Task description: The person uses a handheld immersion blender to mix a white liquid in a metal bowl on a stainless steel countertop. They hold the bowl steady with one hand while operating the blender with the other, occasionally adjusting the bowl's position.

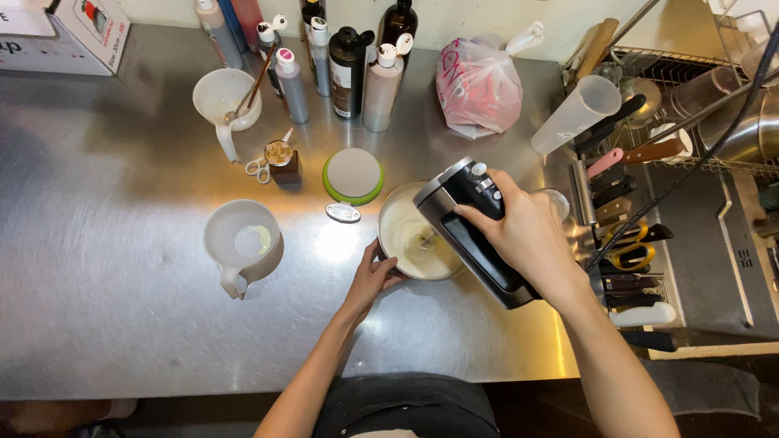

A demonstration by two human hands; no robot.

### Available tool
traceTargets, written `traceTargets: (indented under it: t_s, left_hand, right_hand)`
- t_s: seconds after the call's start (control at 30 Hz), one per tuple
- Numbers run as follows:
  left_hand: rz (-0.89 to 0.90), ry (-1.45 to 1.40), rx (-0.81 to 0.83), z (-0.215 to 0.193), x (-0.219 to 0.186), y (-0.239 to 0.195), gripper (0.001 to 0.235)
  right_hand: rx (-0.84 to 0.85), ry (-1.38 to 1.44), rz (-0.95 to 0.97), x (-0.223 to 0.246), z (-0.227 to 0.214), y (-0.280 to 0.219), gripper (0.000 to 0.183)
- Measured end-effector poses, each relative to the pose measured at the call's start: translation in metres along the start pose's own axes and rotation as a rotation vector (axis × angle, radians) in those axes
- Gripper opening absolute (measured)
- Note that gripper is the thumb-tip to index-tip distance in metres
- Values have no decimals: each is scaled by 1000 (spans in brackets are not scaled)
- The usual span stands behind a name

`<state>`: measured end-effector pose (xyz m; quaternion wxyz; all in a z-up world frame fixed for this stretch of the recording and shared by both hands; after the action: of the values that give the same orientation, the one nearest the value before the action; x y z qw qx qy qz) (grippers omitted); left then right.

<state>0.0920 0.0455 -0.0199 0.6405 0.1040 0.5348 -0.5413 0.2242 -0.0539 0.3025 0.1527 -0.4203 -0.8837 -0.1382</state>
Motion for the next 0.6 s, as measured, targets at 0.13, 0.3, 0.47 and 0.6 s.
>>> traceTargets:
  t_s: [0.13, 0.3, 0.47, 0.6]
  left_hand:
    - [-19, -23, 4, 14, 13, 14, 73]
    - [-24, -102, -3, 18, 21, 17, 78]
    - [-52, 44, -21, 10, 21, 25, 73]
    - [-52, 14, -35, 7, 13, 31, 72]
  right_hand:
    - [-55, 13, -19, -2, -6, 1, 59]
    - [-34, -86, 43, -18, -8, 2, 53]
    - [-99, 30, -46, -21, -11, 4, 57]
    - [-82, -25, 24, -28, -8, 9, 56]
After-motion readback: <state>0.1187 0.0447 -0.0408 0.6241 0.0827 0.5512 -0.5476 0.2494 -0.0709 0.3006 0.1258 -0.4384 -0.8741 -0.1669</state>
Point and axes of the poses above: each hand's wrist, its own y-axis towards the middle knuckle, its own z-axis out of the palm, x = y × z, the point moved 9 cm from there along y, towards the middle knuckle, and after that the axes turned 5 degrees about -x, right-handed, at the moved point
